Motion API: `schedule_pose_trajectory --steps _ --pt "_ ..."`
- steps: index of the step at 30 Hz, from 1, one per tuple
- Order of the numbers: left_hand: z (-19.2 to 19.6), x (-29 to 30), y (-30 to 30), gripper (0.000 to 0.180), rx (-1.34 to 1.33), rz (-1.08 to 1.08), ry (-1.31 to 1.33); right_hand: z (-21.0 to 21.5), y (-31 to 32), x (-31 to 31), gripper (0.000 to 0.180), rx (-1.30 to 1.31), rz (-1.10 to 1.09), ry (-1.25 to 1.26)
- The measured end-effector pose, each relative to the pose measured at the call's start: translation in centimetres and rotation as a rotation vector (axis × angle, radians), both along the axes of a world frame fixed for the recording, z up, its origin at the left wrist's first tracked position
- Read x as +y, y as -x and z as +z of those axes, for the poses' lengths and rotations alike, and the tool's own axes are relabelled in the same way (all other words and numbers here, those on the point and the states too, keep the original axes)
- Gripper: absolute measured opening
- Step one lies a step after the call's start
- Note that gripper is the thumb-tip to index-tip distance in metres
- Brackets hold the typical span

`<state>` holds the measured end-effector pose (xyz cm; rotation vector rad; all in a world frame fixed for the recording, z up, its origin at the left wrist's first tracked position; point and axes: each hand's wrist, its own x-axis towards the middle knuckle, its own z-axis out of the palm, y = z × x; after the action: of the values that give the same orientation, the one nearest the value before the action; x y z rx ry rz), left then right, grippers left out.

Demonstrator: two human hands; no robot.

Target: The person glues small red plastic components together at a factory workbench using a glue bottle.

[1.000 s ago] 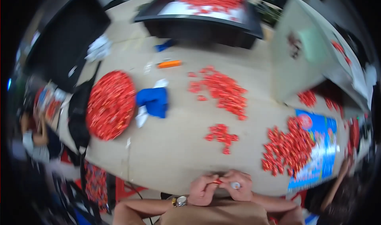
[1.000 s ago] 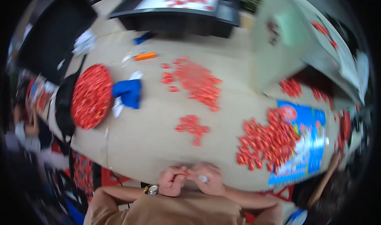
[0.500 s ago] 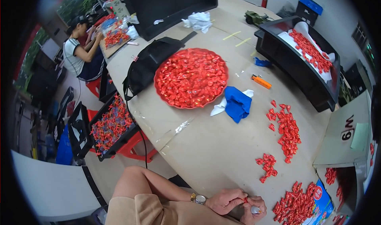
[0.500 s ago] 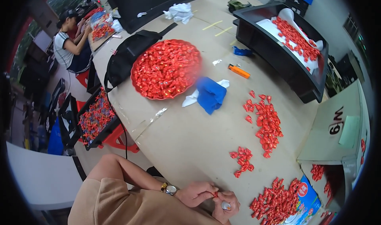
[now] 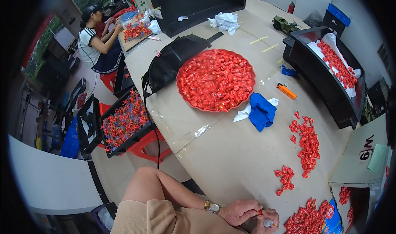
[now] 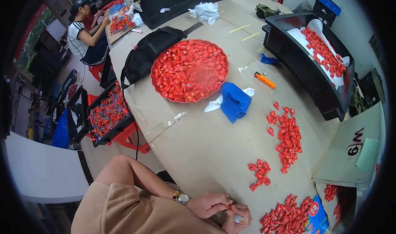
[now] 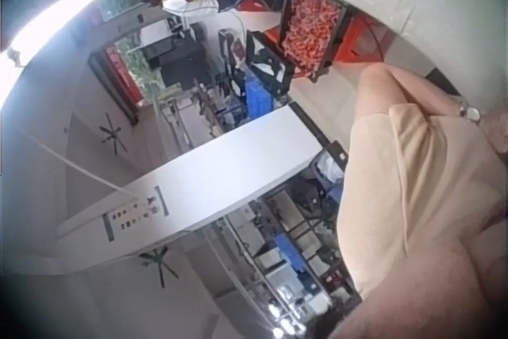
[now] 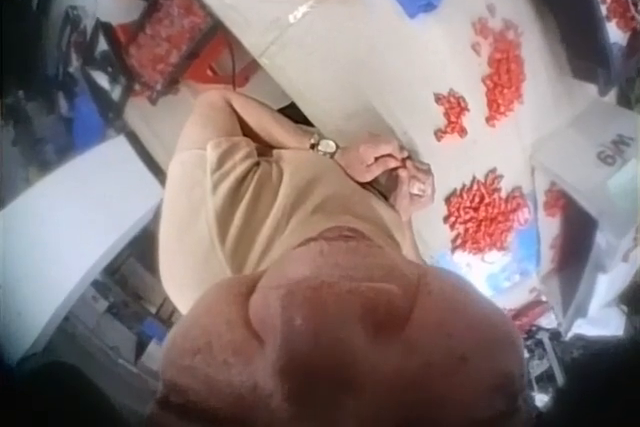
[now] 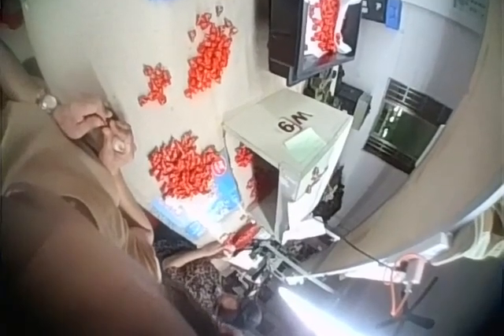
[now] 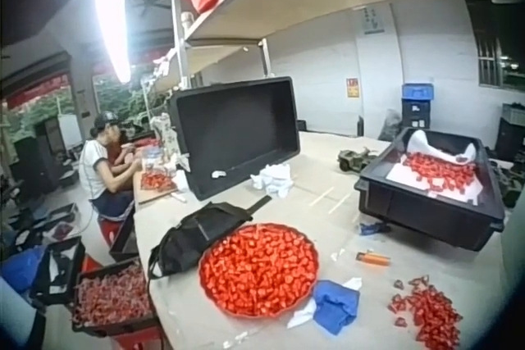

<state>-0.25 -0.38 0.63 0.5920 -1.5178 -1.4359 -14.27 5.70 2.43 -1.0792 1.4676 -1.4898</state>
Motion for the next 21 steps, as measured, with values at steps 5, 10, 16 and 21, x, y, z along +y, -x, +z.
schedule_pose_trajectory --steps 5,10,16,21 --pt "-0.06 -0.1 -0.05 0.014 0.002 0.001 0.007 -0.28 0.11 0.08 0.02 0.026 0.003 0.001" --pt "0.04 -0.11 -0.03 0.013 -0.018 -0.018 -0.002 0.19 0.02 -0.08 0.021 0.069 -0.014 0.004" --pt "-0.04 -0.08 0.02 0.01 0.014 -0.003 -0.001 0.21 -0.07 -0.32 0.019 0.045 0.009 0.036" --pt "0.17 0.06 -0.01 0.009 0.016 -0.003 0.005 -0.69 -0.05 0.35 0.018 -0.02 -0.009 0.031"
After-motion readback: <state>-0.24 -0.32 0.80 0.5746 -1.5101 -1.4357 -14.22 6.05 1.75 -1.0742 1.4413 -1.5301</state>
